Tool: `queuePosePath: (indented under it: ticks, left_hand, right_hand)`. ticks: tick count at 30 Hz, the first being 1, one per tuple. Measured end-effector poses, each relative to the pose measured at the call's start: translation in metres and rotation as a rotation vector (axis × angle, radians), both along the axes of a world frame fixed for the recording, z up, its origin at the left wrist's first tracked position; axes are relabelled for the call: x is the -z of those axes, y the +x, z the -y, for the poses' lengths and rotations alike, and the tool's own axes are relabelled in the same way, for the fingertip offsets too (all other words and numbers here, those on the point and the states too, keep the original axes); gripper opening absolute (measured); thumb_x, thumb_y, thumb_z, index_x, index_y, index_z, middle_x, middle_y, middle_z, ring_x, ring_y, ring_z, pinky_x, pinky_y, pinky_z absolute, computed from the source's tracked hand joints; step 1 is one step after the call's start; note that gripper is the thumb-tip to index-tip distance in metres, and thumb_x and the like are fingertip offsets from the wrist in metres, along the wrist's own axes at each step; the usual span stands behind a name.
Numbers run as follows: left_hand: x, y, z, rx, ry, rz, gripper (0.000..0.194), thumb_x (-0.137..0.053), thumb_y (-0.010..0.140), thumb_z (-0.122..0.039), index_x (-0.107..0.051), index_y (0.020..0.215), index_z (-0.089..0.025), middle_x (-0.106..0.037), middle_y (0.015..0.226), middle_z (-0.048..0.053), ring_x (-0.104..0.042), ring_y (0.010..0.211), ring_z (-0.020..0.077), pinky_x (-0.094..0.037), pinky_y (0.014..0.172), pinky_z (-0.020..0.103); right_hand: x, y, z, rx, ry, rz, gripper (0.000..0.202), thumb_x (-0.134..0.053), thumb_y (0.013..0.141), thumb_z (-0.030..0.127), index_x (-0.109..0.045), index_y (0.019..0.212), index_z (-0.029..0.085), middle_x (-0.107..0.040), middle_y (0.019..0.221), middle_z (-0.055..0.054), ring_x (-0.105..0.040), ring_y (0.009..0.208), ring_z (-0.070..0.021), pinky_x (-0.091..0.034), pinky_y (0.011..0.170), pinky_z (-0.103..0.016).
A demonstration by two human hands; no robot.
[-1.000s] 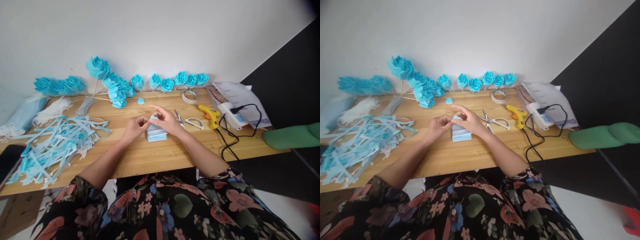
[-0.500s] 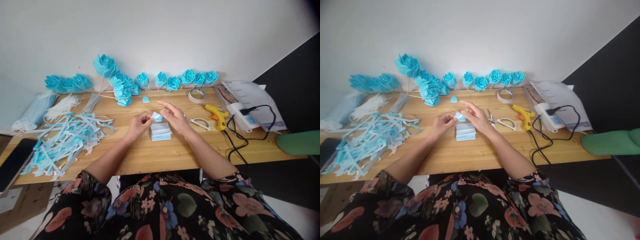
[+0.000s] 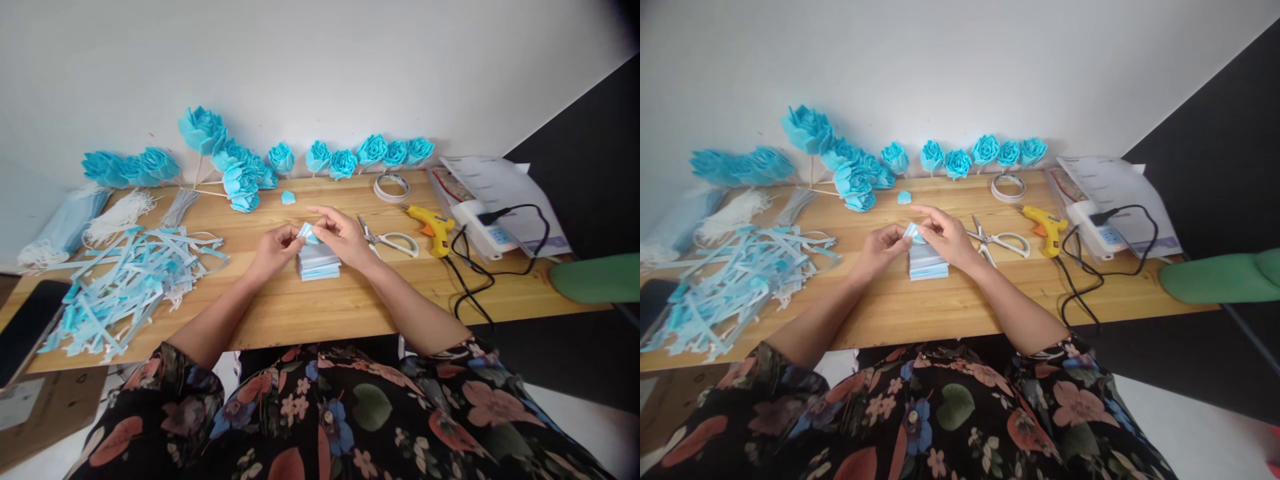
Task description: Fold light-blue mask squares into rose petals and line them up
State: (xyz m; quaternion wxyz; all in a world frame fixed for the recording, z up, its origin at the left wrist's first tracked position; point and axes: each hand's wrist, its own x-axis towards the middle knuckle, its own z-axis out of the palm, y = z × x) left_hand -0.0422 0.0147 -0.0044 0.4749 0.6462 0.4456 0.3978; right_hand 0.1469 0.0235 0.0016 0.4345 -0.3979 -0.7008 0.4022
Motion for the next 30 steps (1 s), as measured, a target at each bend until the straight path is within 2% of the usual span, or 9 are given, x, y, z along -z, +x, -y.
queuePosePath:
  ticks: [5, 9, 14, 17, 24, 27, 30]
  left_hand:
    - [0.0, -0.0002, -0.0001, -0.002, -0.012, 0.018, 0.027, -0.065, 0.078, -0.04, -0.057, 0.072, -0.016, -0.054, 0.064, -0.001, -0.046, 0.059, 0.0107, -0.037, 0.059, 0.024]
    - [0.0, 0.0004, 0.0014, 0.024, 0.001, -0.006, 0.029, -0.066, 0.079, -0.043, -0.058, 0.071, -0.016, -0.054, 0.063, -0.001, -0.047, 0.058, 0.0107, -0.036, 0.057, 0.024]
    - [0.0015, 0.0005, 0.0026, 0.055, 0.052, -0.094, 0.037, -0.065, 0.081, -0.05, -0.058, 0.068, -0.017, -0.054, 0.06, -0.001, -0.045, 0.057, 0.0105, -0.035, 0.056, 0.024]
    - [0.0025, 0.0002, 0.0026, 0.069, 0.061, -0.089, 0.039, -0.066, 0.081, -0.052, -0.058, 0.067, -0.017, -0.055, 0.06, -0.001, -0.046, 0.056, 0.0102, -0.035, 0.055, 0.023]
    - [0.0017, -0.0004, 0.0016, 0.02, 0.031, -0.053, 0.029, -0.067, 0.081, -0.043, -0.059, 0.071, -0.016, -0.056, 0.062, -0.001, -0.046, 0.057, 0.0107, -0.035, 0.056, 0.024]
    - [0.002, -0.0015, -0.0001, -0.03, 0.028, -0.034, 0.031, -0.068, 0.081, -0.045, -0.059, 0.071, -0.016, -0.056, 0.063, -0.001, -0.046, 0.057, 0.0107, -0.035, 0.056, 0.024]
    - [0.0023, -0.0017, -0.0006, -0.03, 0.029, -0.004, 0.032, -0.068, 0.081, -0.046, -0.061, 0.073, -0.016, -0.057, 0.064, 0.0, -0.048, 0.058, 0.0108, -0.036, 0.057, 0.024]
  right_hand:
    - [0.0012, 0.0015, -0.0016, -0.012, -0.041, -0.007, 0.041, -0.052, 0.094, 0.033, -0.058, 0.133, 0.024, -0.062, 0.076, 0.003, -0.049, 0.063, -0.0109, -0.042, 0.062, -0.025]
    - [0.0009, -0.0016, 0.0007, -0.082, -0.066, -0.011, 0.053, -0.066, 0.085, 0.034, -0.055, 0.135, 0.022, -0.066, 0.091, 0.0, -0.058, 0.077, -0.0127, -0.046, 0.071, -0.026]
    - [0.0018, -0.0052, 0.0033, -0.041, -0.026, 0.042, 0.044, -0.065, 0.084, 0.028, -0.062, 0.127, 0.022, -0.062, 0.079, 0.003, -0.053, 0.07, -0.0108, -0.044, 0.068, -0.025]
    - [0.0013, -0.0044, 0.003, -0.025, -0.027, 0.032, 0.04, -0.063, 0.085, 0.027, -0.064, 0.125, 0.022, -0.065, 0.08, 0.002, -0.053, 0.069, -0.0109, -0.043, 0.067, -0.025]
    - [-0.0016, 0.0, 0.0011, 0.052, -0.024, 0.059, 0.039, -0.053, 0.095, 0.037, -0.062, 0.13, 0.024, -0.058, 0.069, 0.003, -0.047, 0.06, -0.0117, -0.039, 0.059, -0.026]
    - [0.0018, -0.0011, -0.0002, -0.016, -0.052, 0.007, 0.046, -0.059, 0.091, 0.039, -0.058, 0.134, 0.024, -0.065, 0.081, 0.001, -0.055, 0.07, -0.013, -0.044, 0.065, -0.026]
    - [0.005, -0.0036, -0.0003, -0.023, -0.052, 0.006, 0.048, -0.065, 0.085, 0.033, -0.059, 0.132, 0.023, -0.068, 0.088, -0.001, -0.058, 0.075, -0.0137, -0.046, 0.069, -0.027]
